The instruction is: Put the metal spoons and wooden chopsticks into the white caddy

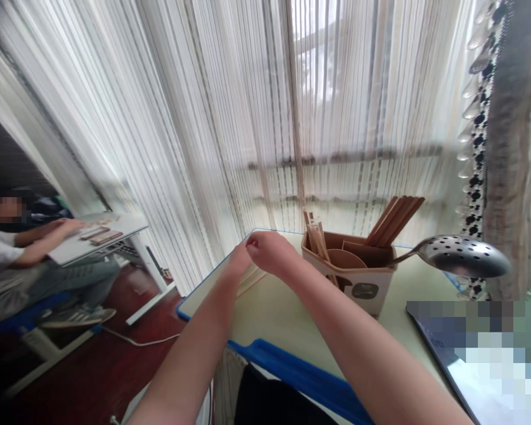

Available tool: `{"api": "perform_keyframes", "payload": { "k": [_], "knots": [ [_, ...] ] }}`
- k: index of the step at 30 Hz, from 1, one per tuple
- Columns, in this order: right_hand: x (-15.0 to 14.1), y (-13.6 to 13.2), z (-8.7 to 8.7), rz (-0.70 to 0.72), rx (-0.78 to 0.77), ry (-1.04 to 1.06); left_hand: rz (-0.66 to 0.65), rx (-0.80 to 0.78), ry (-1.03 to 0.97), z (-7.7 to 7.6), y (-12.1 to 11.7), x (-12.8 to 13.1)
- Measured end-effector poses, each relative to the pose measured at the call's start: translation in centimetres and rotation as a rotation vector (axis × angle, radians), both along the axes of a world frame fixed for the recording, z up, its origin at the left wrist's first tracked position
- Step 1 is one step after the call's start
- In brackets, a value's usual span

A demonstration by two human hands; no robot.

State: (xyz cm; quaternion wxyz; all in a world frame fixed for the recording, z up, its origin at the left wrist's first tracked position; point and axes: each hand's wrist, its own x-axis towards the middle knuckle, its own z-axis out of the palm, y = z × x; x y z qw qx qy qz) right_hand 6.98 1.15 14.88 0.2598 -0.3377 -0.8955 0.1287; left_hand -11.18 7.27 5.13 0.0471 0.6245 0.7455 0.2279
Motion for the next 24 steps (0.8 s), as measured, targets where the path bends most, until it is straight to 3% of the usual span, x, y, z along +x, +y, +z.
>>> {"api": "perform_keyframes", "payload": {
  "k": [4, 9, 17, 24],
  "knots": [
    [-2.2, 2.3, -4.3, -0.244, 0.009, -0.236, 0.034, -0.059, 0.001, -1.1, -0.1, -1.5],
    [-3.2, 3.4, -7.6, -0.255, 0.022, -0.374, -0.011, -0.199, 0.019, -1.4, -0.4, -1.4],
    [-3.5, 4.8, -9.1, -0.217, 0.036, -0.343, -0.019, -0.181, 0.020, -1.3, -0.9, -0.6],
    [-2.9, 5.9, -8.7, -0.230, 0.045, -0.031, -0.144, -0.060, -0.047, -0.5, -1.0, 0.1]
  ]
}}
